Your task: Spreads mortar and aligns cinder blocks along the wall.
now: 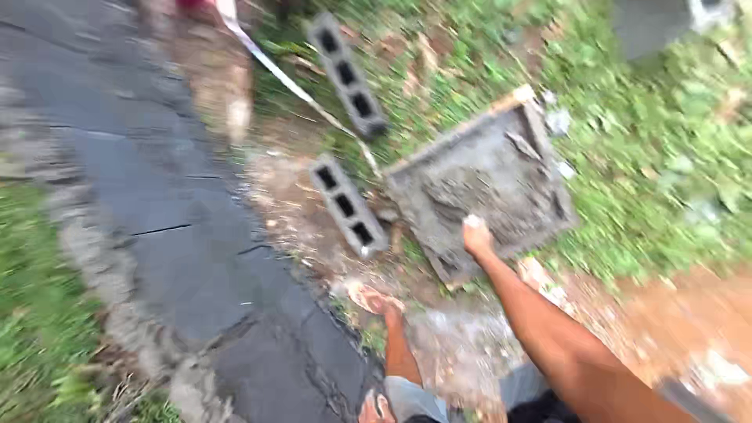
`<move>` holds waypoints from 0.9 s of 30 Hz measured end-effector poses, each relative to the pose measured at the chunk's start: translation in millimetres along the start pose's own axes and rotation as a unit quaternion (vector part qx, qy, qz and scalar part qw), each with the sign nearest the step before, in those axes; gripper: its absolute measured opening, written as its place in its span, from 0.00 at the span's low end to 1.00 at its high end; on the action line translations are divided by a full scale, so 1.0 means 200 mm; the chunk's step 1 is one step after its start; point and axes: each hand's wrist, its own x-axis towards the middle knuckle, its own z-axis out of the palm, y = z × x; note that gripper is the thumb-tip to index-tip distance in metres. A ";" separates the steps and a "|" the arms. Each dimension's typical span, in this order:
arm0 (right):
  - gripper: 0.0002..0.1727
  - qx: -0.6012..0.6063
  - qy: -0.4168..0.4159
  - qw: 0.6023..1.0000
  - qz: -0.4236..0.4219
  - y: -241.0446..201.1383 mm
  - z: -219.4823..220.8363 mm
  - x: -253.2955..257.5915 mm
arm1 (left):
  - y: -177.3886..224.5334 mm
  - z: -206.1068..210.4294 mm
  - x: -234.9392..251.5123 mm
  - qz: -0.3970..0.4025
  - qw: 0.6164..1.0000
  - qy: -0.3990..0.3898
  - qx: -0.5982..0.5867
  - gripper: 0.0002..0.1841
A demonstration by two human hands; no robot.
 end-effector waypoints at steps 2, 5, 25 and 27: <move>0.32 0.043 -0.032 0.999 -0.007 0.02 0.08 0.18 | 0.05 0.07 -0.02 -0.005 0.998 -0.056 0.039 0.25; 0.32 0.021 -0.072 0.996 -0.056 0.09 0.22 0.51 | 0.12 0.20 -0.06 -0.006 0.994 -0.075 0.078 0.24; 0.32 -0.129 0.005 0.990 -0.061 0.54 -0.14 0.99 | 0.10 0.17 -0.01 -0.016 0.999 0.007 0.052 0.22; 0.32 -0.074 -0.062 0.993 -0.069 0.54 0.06 0.88 | 0.09 0.16 0.00 -0.013 0.999 0.021 0.042 0.22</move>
